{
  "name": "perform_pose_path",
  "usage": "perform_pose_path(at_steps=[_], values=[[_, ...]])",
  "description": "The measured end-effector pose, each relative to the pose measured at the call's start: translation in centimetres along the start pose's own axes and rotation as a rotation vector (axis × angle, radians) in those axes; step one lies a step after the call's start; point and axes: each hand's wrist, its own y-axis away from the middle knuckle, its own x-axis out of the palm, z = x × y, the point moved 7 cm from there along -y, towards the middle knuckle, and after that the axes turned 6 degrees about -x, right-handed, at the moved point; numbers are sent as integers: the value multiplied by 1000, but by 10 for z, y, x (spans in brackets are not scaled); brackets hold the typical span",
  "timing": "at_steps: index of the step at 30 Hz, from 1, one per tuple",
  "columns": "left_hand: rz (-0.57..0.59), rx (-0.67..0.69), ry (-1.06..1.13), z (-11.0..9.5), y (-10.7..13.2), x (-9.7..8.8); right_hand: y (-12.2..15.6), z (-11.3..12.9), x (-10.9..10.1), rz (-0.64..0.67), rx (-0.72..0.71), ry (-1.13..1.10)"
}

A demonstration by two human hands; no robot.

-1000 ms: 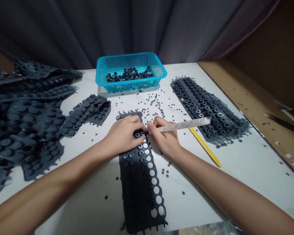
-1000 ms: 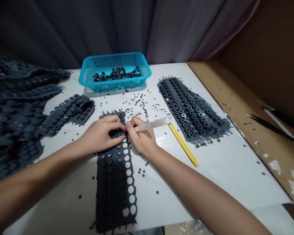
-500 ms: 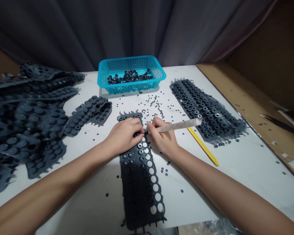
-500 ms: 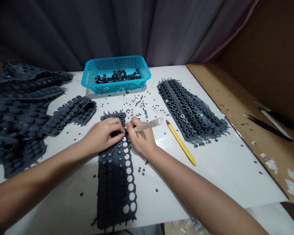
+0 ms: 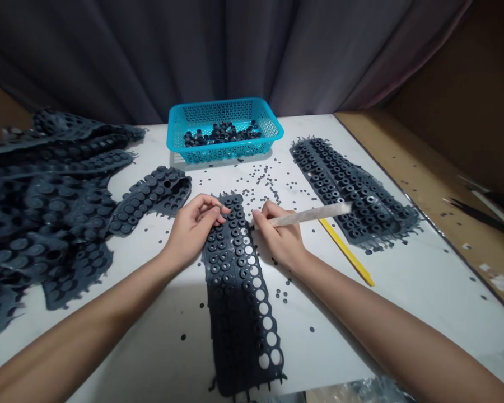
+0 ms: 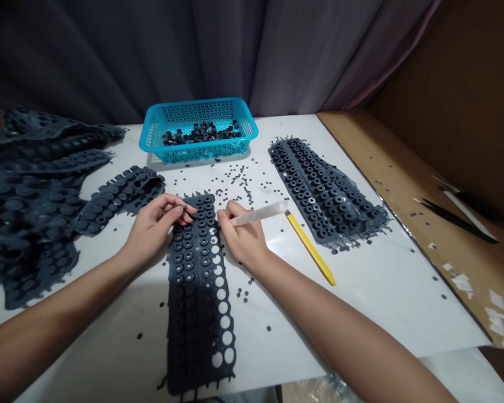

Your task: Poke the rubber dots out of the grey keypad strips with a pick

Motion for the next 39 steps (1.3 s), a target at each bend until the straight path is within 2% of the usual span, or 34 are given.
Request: perform_pose_path(at_steps=[3, 5, 7, 9, 12, 14, 17, 23, 26, 32, 37, 39], values=[[-3, -205, 249, -1, -11, 2, -2, -2, -4, -46, 40, -21], [95, -389, 381, -1, -16, 11, -3, -1, -3, -42, 40, -7], [220, -446, 346, -5, -20, 20, -4, 1, -2, -28, 37, 12], [299, -309, 44, -13, -24, 22, -4, 1, -1, -14, 32, 20], [365, 111, -612, -29, -24, 30, -5, 1, 0, 0, 21, 33], [428, 315, -885, -32, -20, 40, -5, 1, 1, 8, 14, 47], [497, 412, -1054, -32, -18, 51, -6, 1, 2, 21, -6, 78], [589, 433, -1266, -34, -23, 67, -6, 3, 2, 15, -33, 102], [628, 426, -1254, -32, -28, 66, -6, 4, 3, 12, -47, 115], [651, 454, -927, -27, -27, 54, -6, 3, 3, 28, -39, 116], [456, 392, -726, -20, -20, 38, -6, 4, 4, 42, -48, 148], [332, 336, -620, -18, -20, 28, -6, 3, 5, 41, -46, 155]])
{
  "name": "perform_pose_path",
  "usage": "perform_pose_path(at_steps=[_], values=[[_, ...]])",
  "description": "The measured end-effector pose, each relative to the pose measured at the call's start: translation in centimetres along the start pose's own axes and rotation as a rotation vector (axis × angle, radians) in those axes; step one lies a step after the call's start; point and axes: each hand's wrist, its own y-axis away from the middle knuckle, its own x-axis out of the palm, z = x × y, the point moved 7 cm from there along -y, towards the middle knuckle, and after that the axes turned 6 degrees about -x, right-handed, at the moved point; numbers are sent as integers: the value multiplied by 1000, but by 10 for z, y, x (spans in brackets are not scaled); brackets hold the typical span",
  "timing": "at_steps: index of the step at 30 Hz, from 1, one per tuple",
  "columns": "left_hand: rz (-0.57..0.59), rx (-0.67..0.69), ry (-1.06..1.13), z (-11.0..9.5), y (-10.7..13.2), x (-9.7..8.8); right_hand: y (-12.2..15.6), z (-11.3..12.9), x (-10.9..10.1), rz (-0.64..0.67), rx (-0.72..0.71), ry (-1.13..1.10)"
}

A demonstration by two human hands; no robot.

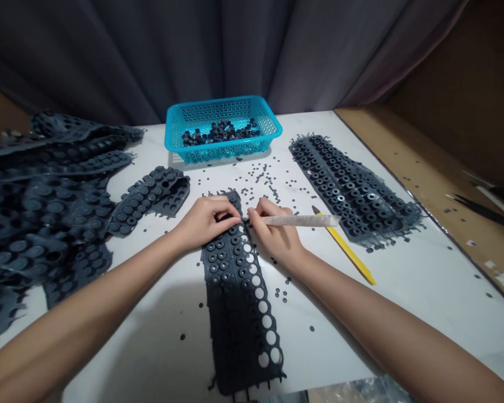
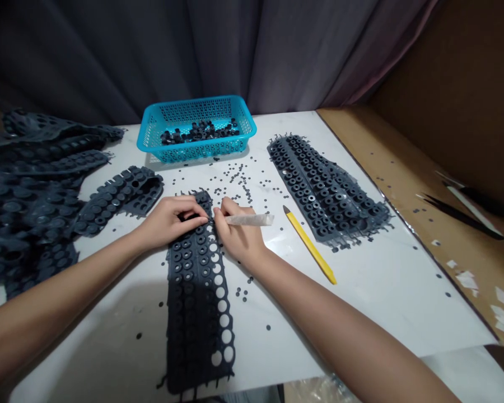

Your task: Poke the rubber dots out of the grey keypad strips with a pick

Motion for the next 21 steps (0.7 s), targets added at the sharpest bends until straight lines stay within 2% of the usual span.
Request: perform_pose_path(at_steps=[2, 4, 6, 8, 12, 21], values=[[-190, -143, 213, 12, 5, -14, 0, -1, 1, 1, 6, -5], [-332, -317, 595, 29, 11, -23, 1, -2, 1, -1, 8, -16], [-330, -422, 949, 36, 15, -21, 1, -2, 1, -2, 12, -23], [-239, -473, 1175, 32, 16, -16, 1, -3, 1, -6, 15, -24], [-123, -568, 1377, 23, 21, -6, 1, -4, 0, -20, 11, -23], [-68, -645, 1420, 18, 23, 5, 0, -5, -8, -91, 55, -108]])
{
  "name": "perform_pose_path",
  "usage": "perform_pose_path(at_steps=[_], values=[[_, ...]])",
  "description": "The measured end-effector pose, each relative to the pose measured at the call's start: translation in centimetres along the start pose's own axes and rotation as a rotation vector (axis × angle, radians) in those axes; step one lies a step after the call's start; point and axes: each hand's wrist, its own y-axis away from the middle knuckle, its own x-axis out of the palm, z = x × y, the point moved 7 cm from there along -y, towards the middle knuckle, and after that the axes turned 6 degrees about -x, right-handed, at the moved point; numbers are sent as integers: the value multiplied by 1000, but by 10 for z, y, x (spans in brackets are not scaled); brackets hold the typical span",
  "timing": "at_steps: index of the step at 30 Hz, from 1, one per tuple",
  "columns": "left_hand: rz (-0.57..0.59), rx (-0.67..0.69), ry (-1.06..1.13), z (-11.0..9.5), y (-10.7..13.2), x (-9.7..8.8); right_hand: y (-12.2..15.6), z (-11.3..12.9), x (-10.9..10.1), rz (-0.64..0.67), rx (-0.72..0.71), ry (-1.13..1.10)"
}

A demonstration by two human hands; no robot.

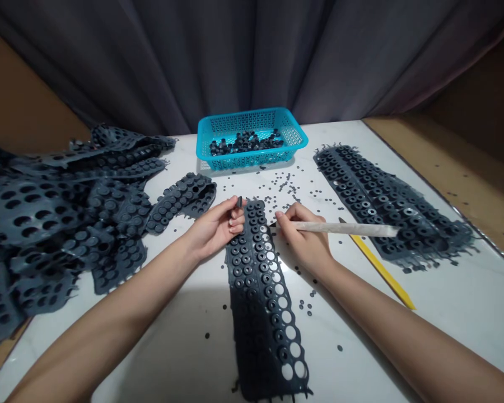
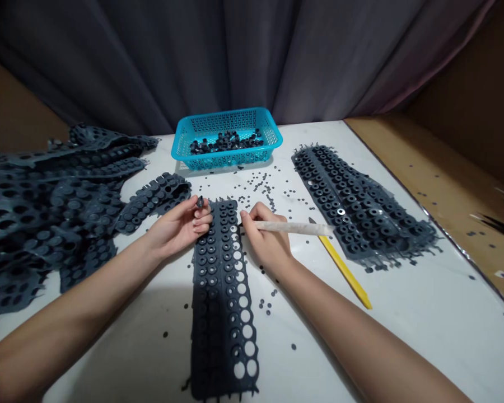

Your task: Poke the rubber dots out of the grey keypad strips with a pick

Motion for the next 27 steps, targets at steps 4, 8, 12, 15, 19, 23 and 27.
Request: perform_pose_path(at_steps=[4, 8, 12, 15, 19, 23, 27], values=[[27, -48, 8, -2, -2, 5, -4, -3, -2, -41, 24, -51], [-2, -42, -176, -10, -12, 7, -6, -6, 0, -24, 47, -67], [-5, 60, -606, -19, -25, 10, -7, -5, 3, 5, 43, -56], [-1, 214, -1008, -27, -28, 19, -9, -4, 6, 30, 37, -43], [54, 552, -1730, -29, -21, 46, -12, -4, 8, 54, 28, -9], [126, 558, -1986, -21, -24, 53, -14, -4, 10, 62, 13, 23], [151, 514, -2080, -18, -30, 54, -14, -5, 12, 71, 1, 52]])
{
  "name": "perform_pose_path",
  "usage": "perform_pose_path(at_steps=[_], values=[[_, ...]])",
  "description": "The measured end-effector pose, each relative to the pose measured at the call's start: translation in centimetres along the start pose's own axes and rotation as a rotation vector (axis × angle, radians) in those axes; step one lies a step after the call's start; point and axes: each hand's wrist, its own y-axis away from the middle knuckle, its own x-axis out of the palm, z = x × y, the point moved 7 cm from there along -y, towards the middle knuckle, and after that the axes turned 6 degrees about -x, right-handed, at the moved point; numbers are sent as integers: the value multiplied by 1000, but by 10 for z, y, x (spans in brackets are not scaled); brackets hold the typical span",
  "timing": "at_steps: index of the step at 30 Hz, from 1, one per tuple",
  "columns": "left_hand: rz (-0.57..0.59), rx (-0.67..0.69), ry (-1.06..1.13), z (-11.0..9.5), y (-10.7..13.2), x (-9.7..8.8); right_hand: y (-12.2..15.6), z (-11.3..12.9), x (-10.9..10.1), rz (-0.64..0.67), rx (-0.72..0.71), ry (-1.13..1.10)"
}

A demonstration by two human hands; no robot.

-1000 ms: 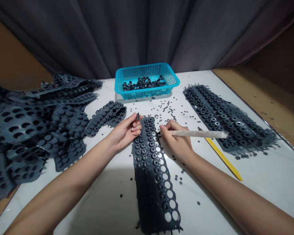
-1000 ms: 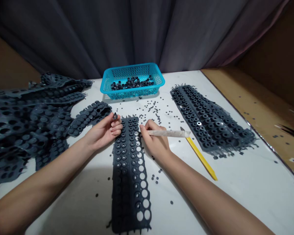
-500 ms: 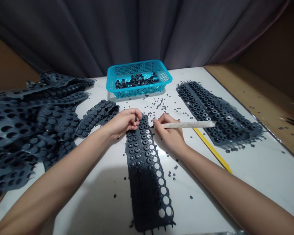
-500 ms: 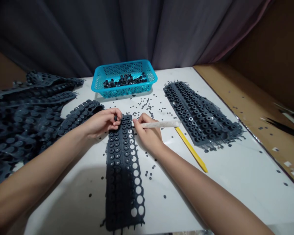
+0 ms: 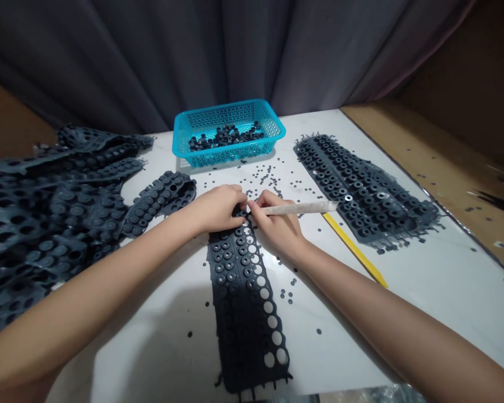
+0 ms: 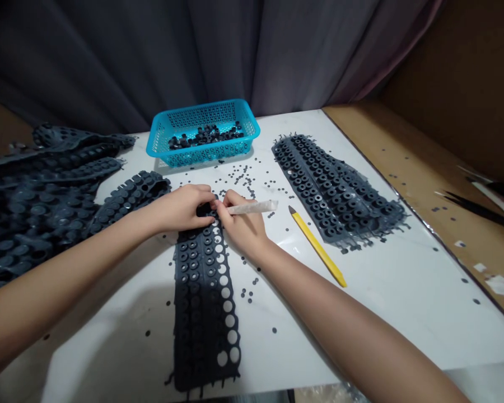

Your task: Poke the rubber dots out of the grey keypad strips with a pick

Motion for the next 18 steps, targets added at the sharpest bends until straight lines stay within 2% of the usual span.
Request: perform_pose_path(at_steps=[8, 12, 15, 18], values=[[16, -10, -33, -2, -5, 0, 0, 2, 2, 8, -28, 14], [-16, 68, 74, -3, -1, 1, 1, 2, 1, -7, -47, 57], [-93, 49, 255, 4, 8, 5, 2, 0, 2, -14, -56, 74], [-227, -62, 444, 17, 19, 9, 2, 0, 3, -13, -59, 92]])
